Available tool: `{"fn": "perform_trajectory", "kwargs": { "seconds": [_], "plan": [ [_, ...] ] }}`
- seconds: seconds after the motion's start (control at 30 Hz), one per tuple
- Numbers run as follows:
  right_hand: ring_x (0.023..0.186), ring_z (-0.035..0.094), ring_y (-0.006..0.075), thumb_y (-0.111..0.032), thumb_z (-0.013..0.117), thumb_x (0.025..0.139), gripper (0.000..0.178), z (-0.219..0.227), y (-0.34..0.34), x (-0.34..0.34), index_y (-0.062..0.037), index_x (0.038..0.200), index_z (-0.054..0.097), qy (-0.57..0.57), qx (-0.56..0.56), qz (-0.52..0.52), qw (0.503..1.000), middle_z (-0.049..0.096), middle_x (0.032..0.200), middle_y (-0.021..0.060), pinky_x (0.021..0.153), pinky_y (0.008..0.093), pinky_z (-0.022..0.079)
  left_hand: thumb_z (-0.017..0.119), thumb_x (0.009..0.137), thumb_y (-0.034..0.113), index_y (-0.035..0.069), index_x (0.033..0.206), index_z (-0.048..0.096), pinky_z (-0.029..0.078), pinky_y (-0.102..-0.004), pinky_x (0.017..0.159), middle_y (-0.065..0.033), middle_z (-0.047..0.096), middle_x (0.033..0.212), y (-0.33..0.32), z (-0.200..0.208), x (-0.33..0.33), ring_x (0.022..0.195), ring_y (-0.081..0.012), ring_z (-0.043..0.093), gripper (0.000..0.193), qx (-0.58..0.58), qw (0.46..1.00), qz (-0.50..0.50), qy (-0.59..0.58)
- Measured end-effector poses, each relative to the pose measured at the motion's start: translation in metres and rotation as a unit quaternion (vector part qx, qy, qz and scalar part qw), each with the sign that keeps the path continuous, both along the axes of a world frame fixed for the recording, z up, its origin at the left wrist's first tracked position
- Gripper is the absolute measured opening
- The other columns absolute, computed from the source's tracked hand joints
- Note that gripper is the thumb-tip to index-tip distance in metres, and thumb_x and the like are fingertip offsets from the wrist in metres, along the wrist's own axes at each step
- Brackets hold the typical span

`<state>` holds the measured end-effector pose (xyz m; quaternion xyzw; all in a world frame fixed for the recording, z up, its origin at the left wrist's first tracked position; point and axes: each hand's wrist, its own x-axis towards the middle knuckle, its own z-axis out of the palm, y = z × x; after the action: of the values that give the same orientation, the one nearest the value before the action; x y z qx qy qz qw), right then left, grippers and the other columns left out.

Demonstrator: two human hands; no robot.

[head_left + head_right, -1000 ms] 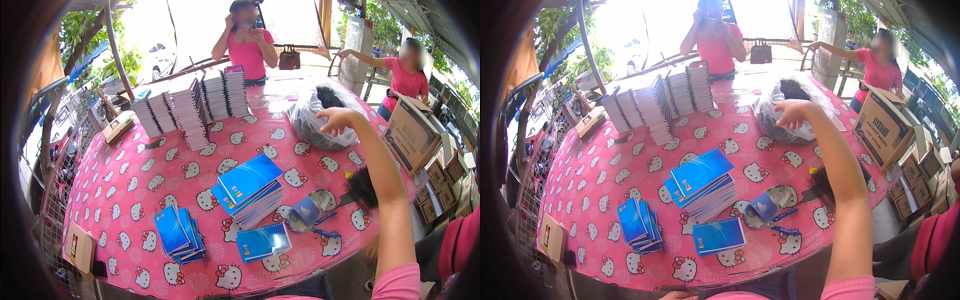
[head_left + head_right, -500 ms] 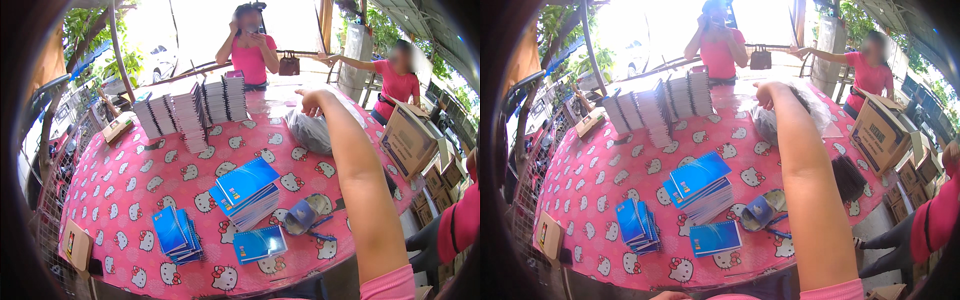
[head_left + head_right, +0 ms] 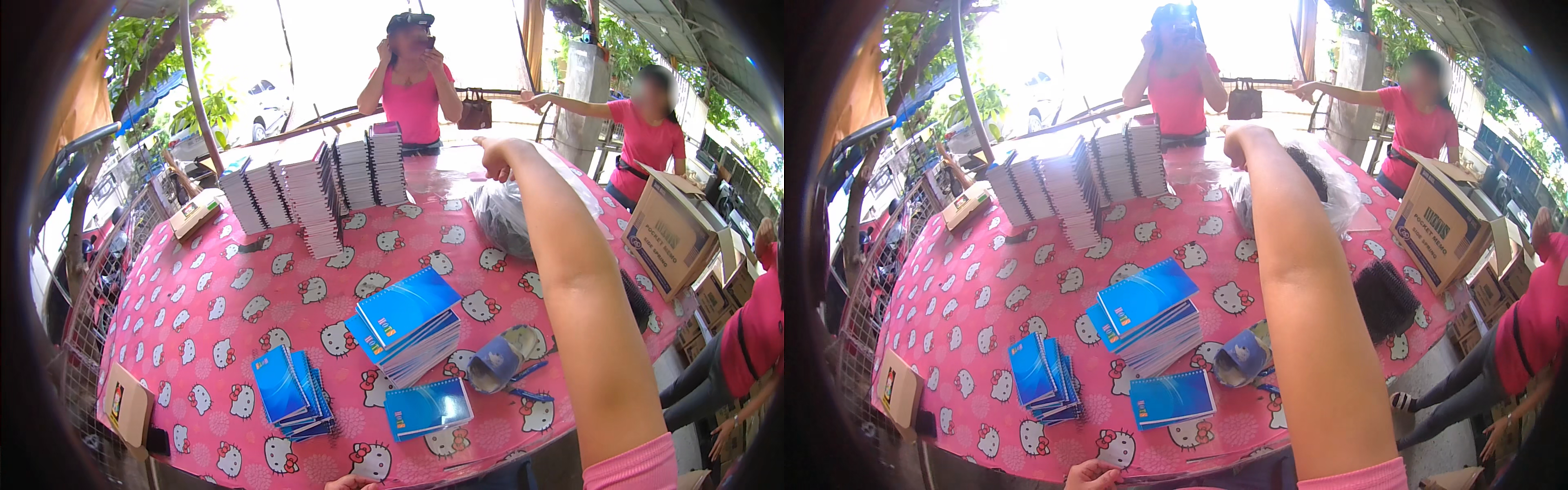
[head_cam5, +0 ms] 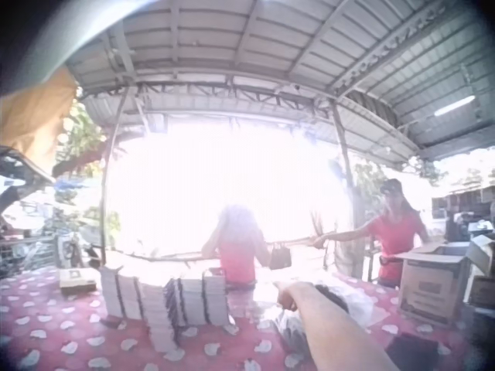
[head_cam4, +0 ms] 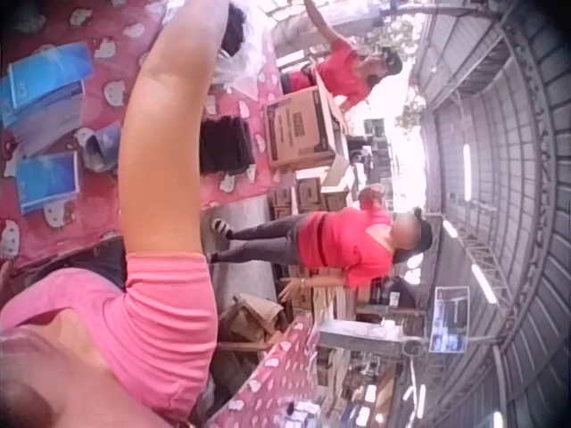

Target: The person joins small notebook covers and pages together by hand and with a blue manual binding tool, placing the finished notebooks onto stacks on the table.

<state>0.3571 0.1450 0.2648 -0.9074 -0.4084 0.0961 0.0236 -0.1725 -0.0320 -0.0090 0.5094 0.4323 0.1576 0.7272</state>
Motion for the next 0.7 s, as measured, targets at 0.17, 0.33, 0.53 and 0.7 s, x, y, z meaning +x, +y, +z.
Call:
{"fn": "perform_trajectory", "kwargs": {
  "seconds": [0.17,0.33,0.53,0.7],
  "plan": [
    [0.074,0.067,0.0172,0.002,0.064,0.079,0.1,-0.029,0.004,0.038,-0.0209,0.155,0.003,0.015,-0.075,0.017,0.997,0.069,0.102,0.0161,0.062,0.0358,0.057,0.064,0.091,0.011,0.0,0.098,0.065,0.048,-0.0251,0.053,-0.0047,0.066,0.076,0.001,-0.001,0.003,0.06,-0.0104,0.06,0.013,-0.013,1.0,-0.003,-0.003],
    [0.069,0.067,0.0166,0.004,0.065,0.075,0.105,-0.018,0.004,0.034,-0.018,0.155,0.002,-0.022,-0.095,0.011,0.995,0.071,0.093,0.0147,0.058,0.0343,0.054,0.065,0.091,0.012,0.0,0.099,0.065,0.048,-0.0253,0.053,-0.0053,0.066,0.076,0.001,-0.002,0.001,0.06,-0.011,0.06,0.014,0.002,1.0,-0.003,-0.019],
    [0.101,0.067,0.0237,-0.001,0.057,0.08,0.045,-0.007,0.002,0.005,-0.0086,0.123,0.062,-0.068,-0.071,0.035,0.995,0.068,0.115,0.0099,0.083,0.0386,0.054,0.064,0.092,0.012,0.0,0.101,0.065,0.048,-0.0244,0.055,-0.005,0.066,0.079,0.0,0.0,-0.002,0.062,-0.0106,0.06,0.015,0.003,0.999,0.004,-0.034],
    [0.076,0.069,0.02,-0.005,0.066,0.078,0.088,-0.018,-0.001,0.028,-0.0147,0.152,0.02,0.025,-0.039,0.04,0.998,0.069,0.103,0.015,0.061,0.0365,0.056,0.064,0.092,0.011,0.001,0.103,0.065,0.047,-0.0239,0.055,-0.0042,0.066,0.08,0.002,-0.004,0.0,0.063,-0.0097,0.059,0.015,0.021,0.999,-0.018,-0.029]
  ]
}}
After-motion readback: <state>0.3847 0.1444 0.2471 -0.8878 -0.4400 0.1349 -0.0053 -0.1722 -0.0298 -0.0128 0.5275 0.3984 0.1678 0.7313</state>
